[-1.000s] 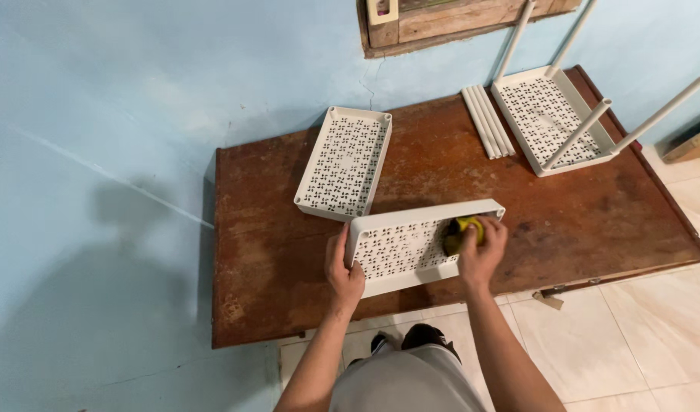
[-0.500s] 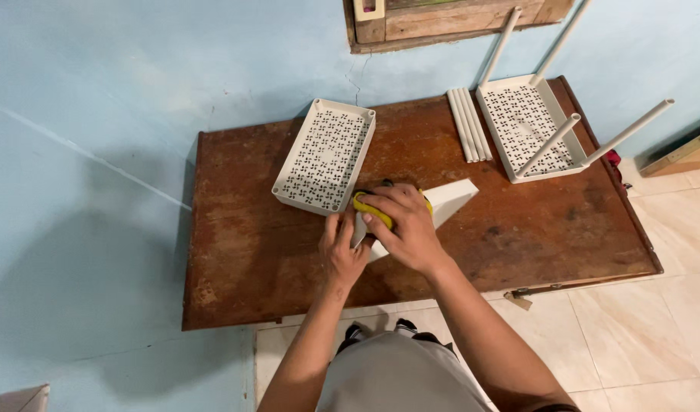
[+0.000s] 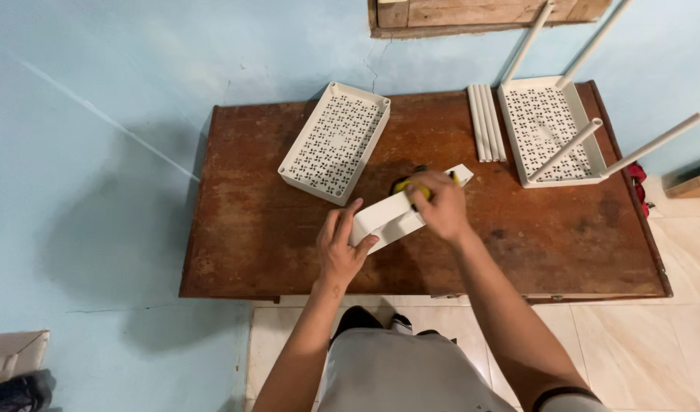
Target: The person wipes the surfaces of white plastic trays with a yellow cloth on a wooden table. They handle the trays one at a time, turning them over to clean both sides and edges, then place them back on the table.
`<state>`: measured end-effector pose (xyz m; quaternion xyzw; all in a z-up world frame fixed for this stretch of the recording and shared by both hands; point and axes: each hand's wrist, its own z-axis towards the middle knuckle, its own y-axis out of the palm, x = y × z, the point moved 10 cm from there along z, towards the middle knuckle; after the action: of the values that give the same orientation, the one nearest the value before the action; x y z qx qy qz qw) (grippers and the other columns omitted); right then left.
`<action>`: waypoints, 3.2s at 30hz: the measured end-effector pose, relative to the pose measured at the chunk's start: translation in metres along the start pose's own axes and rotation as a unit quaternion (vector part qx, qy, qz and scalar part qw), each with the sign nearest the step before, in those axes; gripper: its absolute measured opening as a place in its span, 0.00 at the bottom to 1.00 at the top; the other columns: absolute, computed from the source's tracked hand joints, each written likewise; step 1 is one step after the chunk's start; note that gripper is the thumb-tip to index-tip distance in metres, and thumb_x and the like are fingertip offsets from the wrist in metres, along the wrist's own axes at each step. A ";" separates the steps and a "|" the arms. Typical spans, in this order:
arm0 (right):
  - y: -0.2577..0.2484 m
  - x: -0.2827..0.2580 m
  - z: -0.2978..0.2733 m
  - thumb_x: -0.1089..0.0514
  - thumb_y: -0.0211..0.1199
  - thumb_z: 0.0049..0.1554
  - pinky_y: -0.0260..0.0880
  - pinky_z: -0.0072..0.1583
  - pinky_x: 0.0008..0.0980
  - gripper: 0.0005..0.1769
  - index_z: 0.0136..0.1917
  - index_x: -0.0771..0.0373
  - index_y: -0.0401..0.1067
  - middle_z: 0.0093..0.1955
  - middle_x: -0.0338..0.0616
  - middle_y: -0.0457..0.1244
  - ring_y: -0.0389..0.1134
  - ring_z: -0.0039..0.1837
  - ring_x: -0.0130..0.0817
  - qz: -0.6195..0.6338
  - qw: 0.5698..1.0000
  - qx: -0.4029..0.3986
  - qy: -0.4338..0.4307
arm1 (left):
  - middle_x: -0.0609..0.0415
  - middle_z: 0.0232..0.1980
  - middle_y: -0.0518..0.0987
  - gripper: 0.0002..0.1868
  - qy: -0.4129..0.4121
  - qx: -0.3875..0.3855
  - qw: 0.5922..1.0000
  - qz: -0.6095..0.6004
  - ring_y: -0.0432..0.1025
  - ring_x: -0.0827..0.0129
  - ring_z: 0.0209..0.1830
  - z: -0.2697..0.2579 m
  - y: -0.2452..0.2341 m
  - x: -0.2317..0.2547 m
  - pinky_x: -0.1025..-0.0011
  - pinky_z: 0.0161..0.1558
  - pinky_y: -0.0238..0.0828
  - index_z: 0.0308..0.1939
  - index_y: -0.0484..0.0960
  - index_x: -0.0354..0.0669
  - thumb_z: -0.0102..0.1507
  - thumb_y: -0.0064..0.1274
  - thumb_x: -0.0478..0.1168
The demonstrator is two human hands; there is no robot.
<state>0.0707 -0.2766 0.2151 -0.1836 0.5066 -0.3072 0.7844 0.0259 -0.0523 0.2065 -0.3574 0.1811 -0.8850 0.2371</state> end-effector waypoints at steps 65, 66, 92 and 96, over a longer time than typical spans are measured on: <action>0.178 -0.030 -0.135 0.44 0.74 0.52 0.72 0.55 0.42 0.30 0.58 0.63 0.66 0.52 0.55 0.68 0.72 0.53 0.47 0.024 0.957 0.080 0.276 | 0.47 0.53 0.77 0.32 -0.569 -0.060 0.654 -0.494 0.75 0.62 0.49 -0.160 0.011 -0.234 0.63 0.48 0.77 0.67 0.69 0.42 0.56 0.49 0.33; 0.191 -0.039 -0.137 0.44 0.74 0.50 0.72 0.56 0.42 0.30 0.58 0.61 0.67 0.54 0.54 0.67 0.72 0.54 0.47 0.008 0.951 0.066 0.301 | 0.47 0.56 0.78 0.31 -0.572 -0.049 0.646 -0.503 0.75 0.63 0.52 -0.160 0.010 -0.229 0.64 0.50 0.76 0.68 0.68 0.42 0.59 0.50 0.35; 0.277 -0.167 -0.083 0.56 0.63 0.59 0.60 0.75 0.50 0.23 0.67 0.62 0.73 0.76 0.51 0.59 0.57 0.79 0.57 0.002 0.997 -0.017 -0.080 | 0.54 0.56 0.82 0.29 -0.428 0.057 0.760 -0.486 0.75 0.76 0.49 -0.127 -0.110 -0.244 0.75 0.48 0.74 0.71 0.71 0.35 0.66 0.58 0.35; 0.265 -0.119 -0.099 0.56 0.66 0.58 0.60 0.75 0.51 0.22 0.65 0.60 0.73 0.75 0.53 0.60 0.59 0.76 0.57 -0.105 0.988 -0.023 -0.110 | 0.51 0.55 0.82 0.29 -0.403 0.072 0.760 -0.506 0.76 0.74 0.48 -0.129 -0.138 -0.256 0.74 0.48 0.76 0.72 0.70 0.35 0.67 0.57 0.35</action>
<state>0.0241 0.0022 0.0962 -0.2861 0.4024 -0.3538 0.7944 0.0545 0.2211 0.0467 -0.7024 -0.2025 -0.6612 -0.1686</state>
